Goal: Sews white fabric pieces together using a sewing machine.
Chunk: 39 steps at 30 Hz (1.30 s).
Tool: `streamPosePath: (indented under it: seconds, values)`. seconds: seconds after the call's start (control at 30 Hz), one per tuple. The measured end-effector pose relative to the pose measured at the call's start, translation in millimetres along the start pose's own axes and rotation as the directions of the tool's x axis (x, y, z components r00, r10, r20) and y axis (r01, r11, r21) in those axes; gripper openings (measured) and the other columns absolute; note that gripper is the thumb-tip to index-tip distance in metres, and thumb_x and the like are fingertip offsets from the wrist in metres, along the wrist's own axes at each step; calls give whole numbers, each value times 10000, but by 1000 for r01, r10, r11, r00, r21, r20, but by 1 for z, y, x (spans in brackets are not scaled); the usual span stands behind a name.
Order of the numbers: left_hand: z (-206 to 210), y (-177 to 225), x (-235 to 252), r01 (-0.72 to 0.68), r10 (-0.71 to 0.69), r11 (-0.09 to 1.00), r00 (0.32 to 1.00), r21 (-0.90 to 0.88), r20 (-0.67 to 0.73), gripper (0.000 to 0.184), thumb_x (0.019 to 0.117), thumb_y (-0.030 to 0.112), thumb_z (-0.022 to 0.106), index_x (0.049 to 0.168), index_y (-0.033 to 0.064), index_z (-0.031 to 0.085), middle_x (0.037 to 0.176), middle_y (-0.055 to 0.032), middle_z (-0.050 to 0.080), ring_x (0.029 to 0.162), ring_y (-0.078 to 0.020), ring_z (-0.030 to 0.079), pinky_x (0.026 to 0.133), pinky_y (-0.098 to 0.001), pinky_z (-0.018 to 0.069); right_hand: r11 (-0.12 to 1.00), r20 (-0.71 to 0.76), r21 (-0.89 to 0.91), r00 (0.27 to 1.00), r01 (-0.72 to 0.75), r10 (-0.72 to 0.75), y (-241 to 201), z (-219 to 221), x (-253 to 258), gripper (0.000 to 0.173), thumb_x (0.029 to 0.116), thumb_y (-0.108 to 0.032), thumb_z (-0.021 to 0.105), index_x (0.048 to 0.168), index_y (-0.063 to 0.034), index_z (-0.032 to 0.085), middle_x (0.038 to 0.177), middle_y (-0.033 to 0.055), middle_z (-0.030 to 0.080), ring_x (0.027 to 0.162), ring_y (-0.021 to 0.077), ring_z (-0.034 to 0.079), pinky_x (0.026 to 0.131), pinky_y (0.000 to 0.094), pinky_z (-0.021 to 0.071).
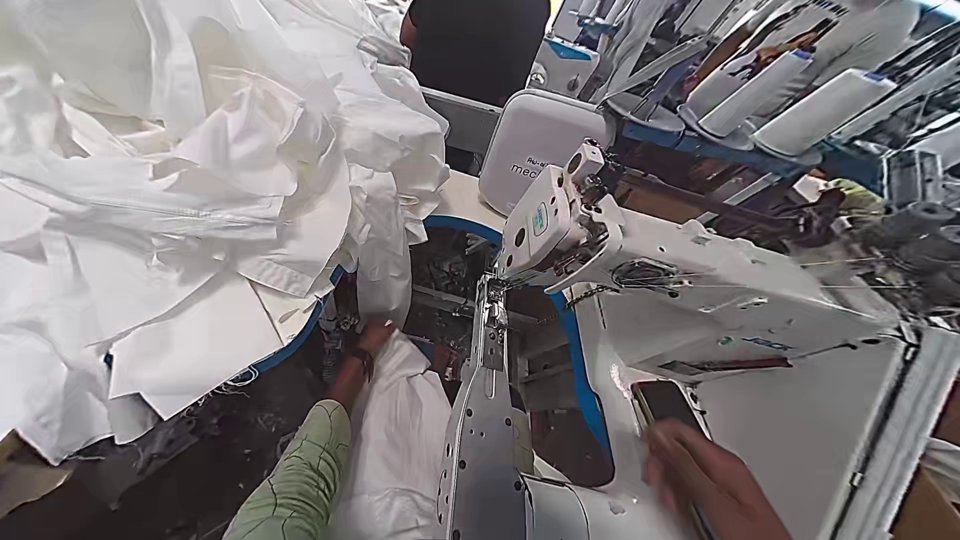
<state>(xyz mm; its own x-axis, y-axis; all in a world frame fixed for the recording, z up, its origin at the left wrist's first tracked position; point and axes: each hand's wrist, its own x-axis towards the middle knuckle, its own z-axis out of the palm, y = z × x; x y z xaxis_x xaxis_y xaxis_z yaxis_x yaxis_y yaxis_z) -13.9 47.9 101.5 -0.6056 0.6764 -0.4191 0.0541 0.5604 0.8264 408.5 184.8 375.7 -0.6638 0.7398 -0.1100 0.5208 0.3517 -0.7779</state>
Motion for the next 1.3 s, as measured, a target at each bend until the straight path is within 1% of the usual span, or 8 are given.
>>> streamPosePath:
  seconds: [0.1, 0.23, 0.4, 0.63, 0.77, 0.97, 1.07, 1.3]
  values:
    - [-14, 131, -87, -442, 427, 792, 894, -421, -136, 381, 1062, 120, 442, 706, 69, 569, 616, 52, 509, 573, -21, 493, 589, -222, 445, 991, 230, -132, 971, -29, 59, -7, 97, 144, 337, 1087, -148, 452, 1287, 93, 577, 1072, 218, 688, 918, 250, 698, 845, 422, 578]
    - [-62, 160, -175, -749, 593, 662, 535, -13, -602, 347, 1044, 185, 486, 721, 99, 577, 615, 127, 474, 573, 85, 465, 568, -115, 406, 946, 314, -274, 914, -171, 256, -27, 158, 130, 477, 1081, -92, 464, 1521, 65, 372, 1514, 216, 496, 1417, 208, 472, 1195, 336, 333]
    - [-51, 83, -186, -48, 53, 999, 844, 23, -534, 445, 925, 320, 757, 1121, -70, 670, 868, -233, 684, 814, -404, 663, 780, -630, 511, 970, 292, -241, 953, -11, 83, 1, 151, 187, 385, 1060, -64, 473, 1371, 161, 502, 1347, 321, 577, 1275, 337, 565, 1129, 424, 410]
    - [5, 28, -187, 238, -287, 933, 944, 270, 162, 396, 1009, 284, 630, 1017, -107, 694, 1022, -305, 685, 1039, -447, 656, 947, -622, 476, 599, 383, -801, 762, -8, 522, 16, 80, 104, 407, 1011, -328, 641, 1139, 52, 711, 1174, 301, 677, 1173, 468, 620, 1013, 639, 445]
    - [-32, 114, -161, -167, 168, 966, 986, 196, 12, 403, 1080, 210, 496, 812, -60, 629, 738, -187, 581, 740, -312, 594, 734, -501, 477, 838, 59, -534, 994, 112, -95, -39, 96, 91, 316, 1013, -120, 595, 1237, 98, 648, 991, 305, 705, 933, 481, 695, 839, 629, 518]
    - [16, 161, -211, 49, 432, 758, 709, -651, 557, 420, 1074, 144, 285, 1467, 64, 409, 846, 2, 768, 711, -97, 750, 690, -251, 635, 464, -17, -517, 533, 719, -846, -22, 137, 52, 221, 903, -49, 578, 1019, -24, 765, 679, 91, 647, 445, 178, 562, 373, 287, 417]
    - [23, 164, -171, -396, 424, 834, 906, -385, -12, 332, 991, 45, 551, 1310, -37, 596, 849, 17, 706, 724, -53, 678, 706, -245, 583, 421, 0, -528, 495, 738, -869, -25, 138, 49, 165, 861, -20, 553, 807, -75, 698, 641, 49, 620, 468, 157, 561, 397, 266, 411]
    - [65, 177, -165, -387, 440, 883, 880, 265, -178, 567, 1043, 346, 548, 1538, 82, 468, 1088, -251, 682, 934, -408, 676, 830, -576, 522, 875, 140, -473, 972, -103, 191, -11, 65, 107, 265, 1037, -166, 590, 1135, 58, 693, 1034, 253, 702, 1008, 401, 664, 909, 580, 472]
